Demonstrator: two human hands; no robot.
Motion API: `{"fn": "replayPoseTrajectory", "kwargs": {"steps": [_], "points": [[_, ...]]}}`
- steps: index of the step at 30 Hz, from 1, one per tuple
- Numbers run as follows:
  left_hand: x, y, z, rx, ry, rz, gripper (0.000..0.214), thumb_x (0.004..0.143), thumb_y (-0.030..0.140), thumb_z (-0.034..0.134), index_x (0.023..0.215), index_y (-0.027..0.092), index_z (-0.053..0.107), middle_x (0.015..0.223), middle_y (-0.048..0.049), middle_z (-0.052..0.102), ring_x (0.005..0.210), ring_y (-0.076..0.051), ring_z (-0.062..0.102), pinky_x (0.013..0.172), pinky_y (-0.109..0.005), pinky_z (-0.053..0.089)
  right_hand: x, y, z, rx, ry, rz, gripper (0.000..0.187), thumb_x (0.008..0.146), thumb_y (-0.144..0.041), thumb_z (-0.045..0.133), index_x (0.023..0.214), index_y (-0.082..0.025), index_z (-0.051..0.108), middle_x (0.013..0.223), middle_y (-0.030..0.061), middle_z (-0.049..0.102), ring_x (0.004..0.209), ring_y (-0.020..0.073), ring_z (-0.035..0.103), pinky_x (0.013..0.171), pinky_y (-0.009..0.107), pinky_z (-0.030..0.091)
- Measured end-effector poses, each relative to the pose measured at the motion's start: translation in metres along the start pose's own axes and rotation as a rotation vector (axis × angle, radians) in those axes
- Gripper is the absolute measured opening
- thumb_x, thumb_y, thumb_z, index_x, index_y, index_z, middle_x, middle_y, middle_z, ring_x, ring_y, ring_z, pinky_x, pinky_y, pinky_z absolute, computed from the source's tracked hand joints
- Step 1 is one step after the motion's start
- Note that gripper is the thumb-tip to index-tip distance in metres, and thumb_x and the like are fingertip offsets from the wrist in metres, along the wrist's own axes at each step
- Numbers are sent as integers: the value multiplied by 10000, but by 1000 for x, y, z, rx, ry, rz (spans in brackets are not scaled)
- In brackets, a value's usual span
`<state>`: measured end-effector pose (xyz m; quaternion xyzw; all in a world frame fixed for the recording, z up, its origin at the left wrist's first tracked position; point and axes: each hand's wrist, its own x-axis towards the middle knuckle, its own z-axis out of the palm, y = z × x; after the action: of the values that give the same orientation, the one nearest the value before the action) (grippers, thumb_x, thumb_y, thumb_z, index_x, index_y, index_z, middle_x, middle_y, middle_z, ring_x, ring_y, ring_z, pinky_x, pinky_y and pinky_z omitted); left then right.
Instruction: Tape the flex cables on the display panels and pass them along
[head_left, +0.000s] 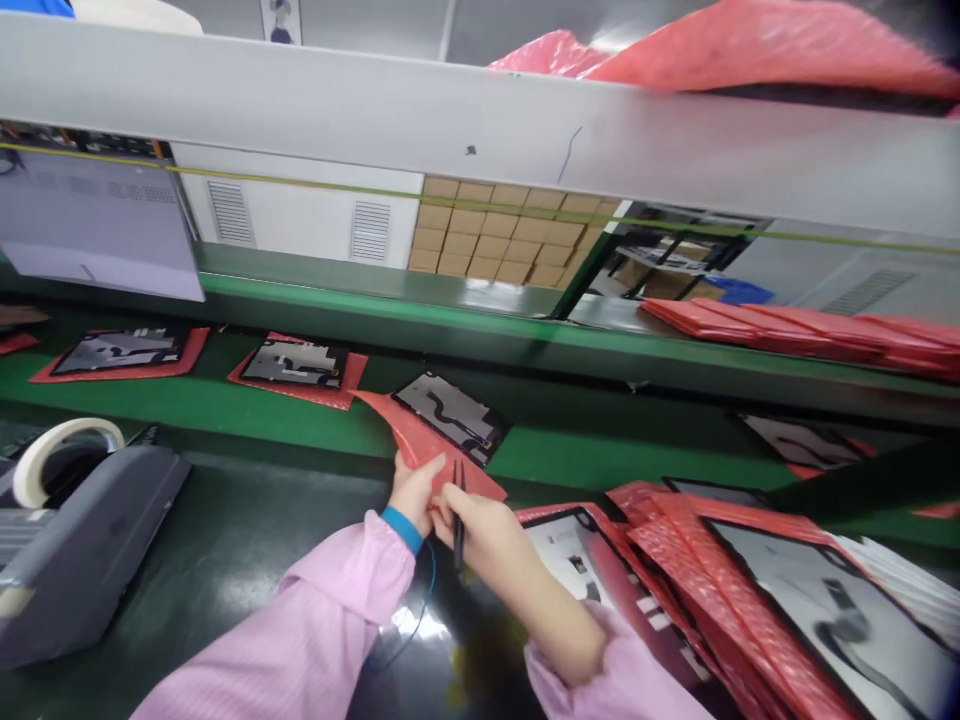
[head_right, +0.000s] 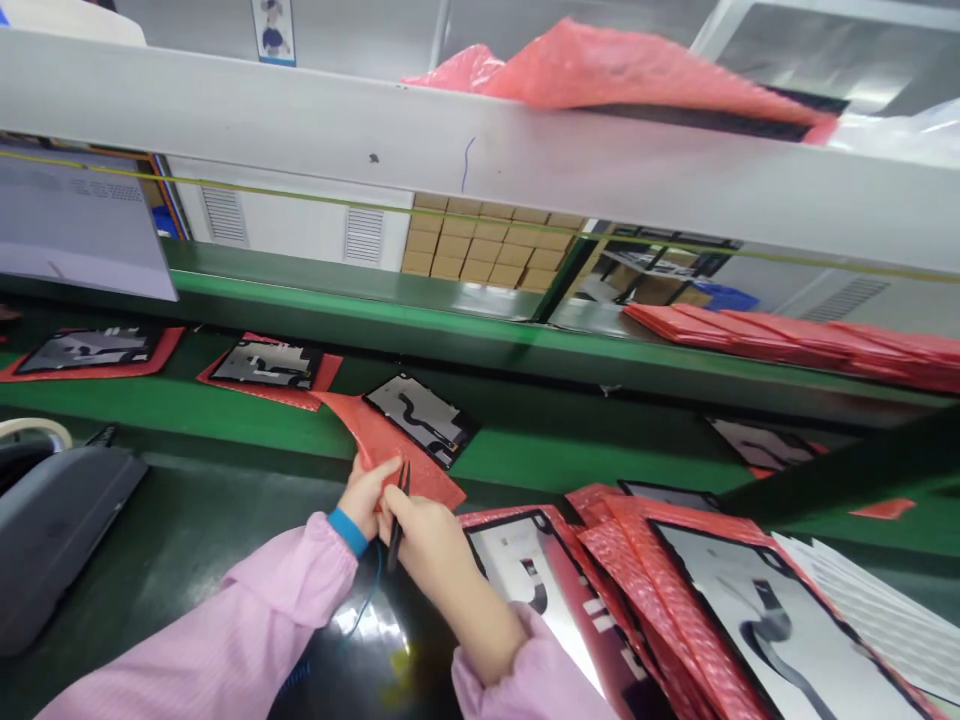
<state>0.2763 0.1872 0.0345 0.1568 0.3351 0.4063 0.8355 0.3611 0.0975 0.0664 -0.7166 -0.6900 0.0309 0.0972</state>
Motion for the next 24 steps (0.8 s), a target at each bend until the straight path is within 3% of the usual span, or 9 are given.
{"fn": "replayPoseTrajectory", "kwargs": {"steps": [3, 6, 9, 13, 16, 19, 22, 24], "points": [[-31, 26, -42, 31, 65, 10, 386, 889, 106, 691, 1259, 169, 601, 1123, -76, 703, 926, -218, 710, 831, -378, 589, 14, 9, 0, 23, 3, 31, 85, 1001, -295, 544, 987, -246, 612, 959, 4, 744, 805, 139, 695, 710, 238, 523], [-74, 61, -87, 62, 73, -35, 624, 657, -104, 669, 1216, 170, 629, 939, -61, 774, 784, -239, 755, 777, -350, 596, 47, 38, 1, -33, -40, 117, 232, 993, -331, 595, 1175, -189, 625, 1155, 65, 699, 928, 184, 697, 797, 357, 578], [-123, 88, -126, 85, 82, -100, 571, 577, -101, 696, 1103, 121, 677, 882, -110, 794, 752, -299, 772, 734, -373, 609, 74, 62, 9, -106, -138, 146, 351, 962, -344, 653, 1267, -176, 610, 1219, 81, 664, 984, 214, 687, 832, 425, 590], [-168, 98, -162, 66, 135, -144, 379, 630, -15, 769, 984, 100, 704, 820, -111, 797, 804, -313, 786, 772, -354, 614, 88, 69, 20, -201, -220, 88, 347, 967, -347, 646, 1270, -181, 609, 1238, 83, 659, 1005, 219, 683, 841, 427, 588], [-179, 93, -179, 22, 179, -139, 294, 692, 49, 768, 972, 106, 698, 757, -87, 790, 789, -307, 789, 772, -353, 618, 94, 60, 19, -275, -208, 41, 356, 964, -339, 649, 1277, -175, 604, 1245, 92, 658, 1014, 226, 683, 851, 434, 584], [-179, 87, -189, -30, 213, -103, 287, 722, 61, 725, 1000, 123, 689, 758, -68, 791, 810, -302, 790, 802, -360, 613, 100, 42, 5, -313, -116, 35, 344, 960, -347, 658, 1248, -164, 618, 1202, 87, 671, 970, 209, 690, 823, 409, 592], [-175, 84, -193, -70, 221, -88, 296, 746, 70, 675, 1035, 134, 686, 782, -70, 795, 824, -305, 789, 826, -380, 607, 100, 15, -15, -287, 35, 35, 244, 984, -288, 612, 1168, -130, 636, 991, 64, 703, 799, 174, 689, 687, 333, 573], [-173, 82, -194, -90, 211, -86, 308, 742, 72, 663, 1044, 131, 687, 804, -79, 797, 841, -308, 788, 837, -384, 605, 89, -10, -25, -219, 123, -1, 163, 976, -175, 552, 1085, -98, 644, 792, 78, 696, 668, 193, 673, 546, 287, 484]]}}
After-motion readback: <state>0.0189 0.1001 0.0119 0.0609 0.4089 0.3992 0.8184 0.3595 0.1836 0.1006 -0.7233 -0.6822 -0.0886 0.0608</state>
